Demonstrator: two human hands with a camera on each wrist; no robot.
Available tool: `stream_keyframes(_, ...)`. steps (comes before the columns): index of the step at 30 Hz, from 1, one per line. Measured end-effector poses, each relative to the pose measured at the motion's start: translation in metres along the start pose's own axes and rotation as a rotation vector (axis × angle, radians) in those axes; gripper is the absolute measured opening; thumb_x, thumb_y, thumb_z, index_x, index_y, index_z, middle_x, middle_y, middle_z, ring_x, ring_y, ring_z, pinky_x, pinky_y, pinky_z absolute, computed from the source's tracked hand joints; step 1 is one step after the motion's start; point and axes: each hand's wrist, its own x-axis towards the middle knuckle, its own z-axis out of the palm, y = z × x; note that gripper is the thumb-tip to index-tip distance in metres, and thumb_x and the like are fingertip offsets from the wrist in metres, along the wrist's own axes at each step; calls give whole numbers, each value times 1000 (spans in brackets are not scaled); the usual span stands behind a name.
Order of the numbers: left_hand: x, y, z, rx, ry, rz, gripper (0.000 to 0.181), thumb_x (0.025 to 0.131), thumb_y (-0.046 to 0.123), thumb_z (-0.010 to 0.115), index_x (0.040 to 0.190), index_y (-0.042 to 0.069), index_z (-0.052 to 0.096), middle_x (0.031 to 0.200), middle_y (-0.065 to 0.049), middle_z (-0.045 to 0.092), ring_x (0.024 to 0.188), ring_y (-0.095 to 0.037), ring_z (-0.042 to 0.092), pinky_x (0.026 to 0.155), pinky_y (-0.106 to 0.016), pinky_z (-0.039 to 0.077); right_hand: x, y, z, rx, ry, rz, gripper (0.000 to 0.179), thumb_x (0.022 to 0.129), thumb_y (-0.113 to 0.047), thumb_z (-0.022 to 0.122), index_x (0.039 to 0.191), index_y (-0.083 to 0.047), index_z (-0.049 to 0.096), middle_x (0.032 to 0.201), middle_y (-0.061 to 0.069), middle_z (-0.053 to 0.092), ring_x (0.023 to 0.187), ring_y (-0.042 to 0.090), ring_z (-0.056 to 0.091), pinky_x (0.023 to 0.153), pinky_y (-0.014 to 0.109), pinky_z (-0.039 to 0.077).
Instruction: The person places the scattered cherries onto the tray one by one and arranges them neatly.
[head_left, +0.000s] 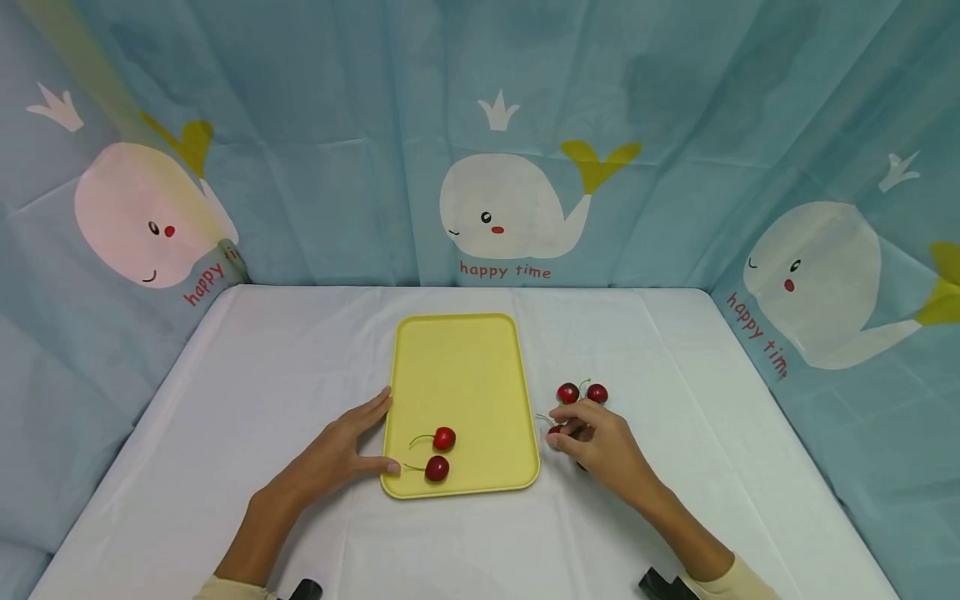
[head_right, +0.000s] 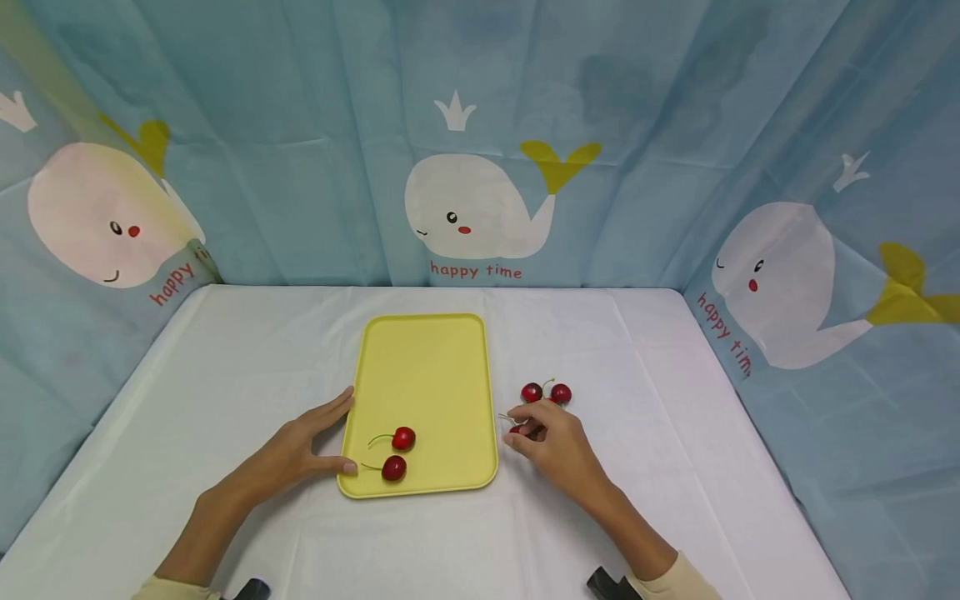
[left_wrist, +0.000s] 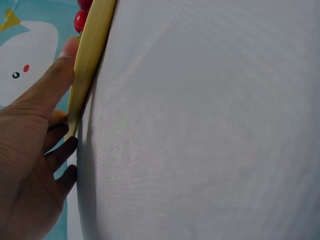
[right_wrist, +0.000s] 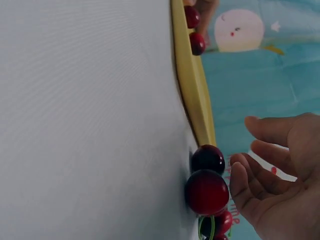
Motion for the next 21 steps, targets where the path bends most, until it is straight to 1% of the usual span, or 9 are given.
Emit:
stream_keyframes(7, -1, 1, 0, 10, 0, -2, 116, 77, 54, 91, 165, 5, 34, 174, -11, 28, 159, -43, 29, 124, -64, 31, -2, 4, 0, -54, 31, -31, 32, 84, -9, 90, 114, -5, 78, 97, 0, 73, 85, 6, 65, 74, 22, 59)
stream_keyframes(14, 0, 0, 0, 5, 1, -6, 116, 76, 53, 92, 165, 6, 35, 174, -9, 28, 159, -41, 28, 125, -63, 31, -3, 7, 3, -98, 47, -67, 32, 82, -6, 91, 111, -4, 78, 99, 1, 73, 83, 6, 66, 69, 21, 60)
stream_keyframes(17, 0, -1, 0, 3, -2, -4, 116, 76, 54, 91, 166, 6, 34, 174, -9, 28, 159, -41, 27, 125, -63, 31, -2, 7, 3, -137, 37, -57, 32, 81, -8, 92, 110, -5, 78, 100, 0, 72, 82, 8, 66, 70, 21, 60)
stream_keyframes(21, 0, -1, 1, 0, -4, -7, 117, 76, 54, 92, 166, 7, 34, 174, -9, 28, 159, -41, 28, 125, -63, 31, -1, 5, 4, -221, 12, -23, 33, 80, -13, 94, 109, -8, 79, 100, -3, 70, 87, 9, 64, 76, 24, 60)
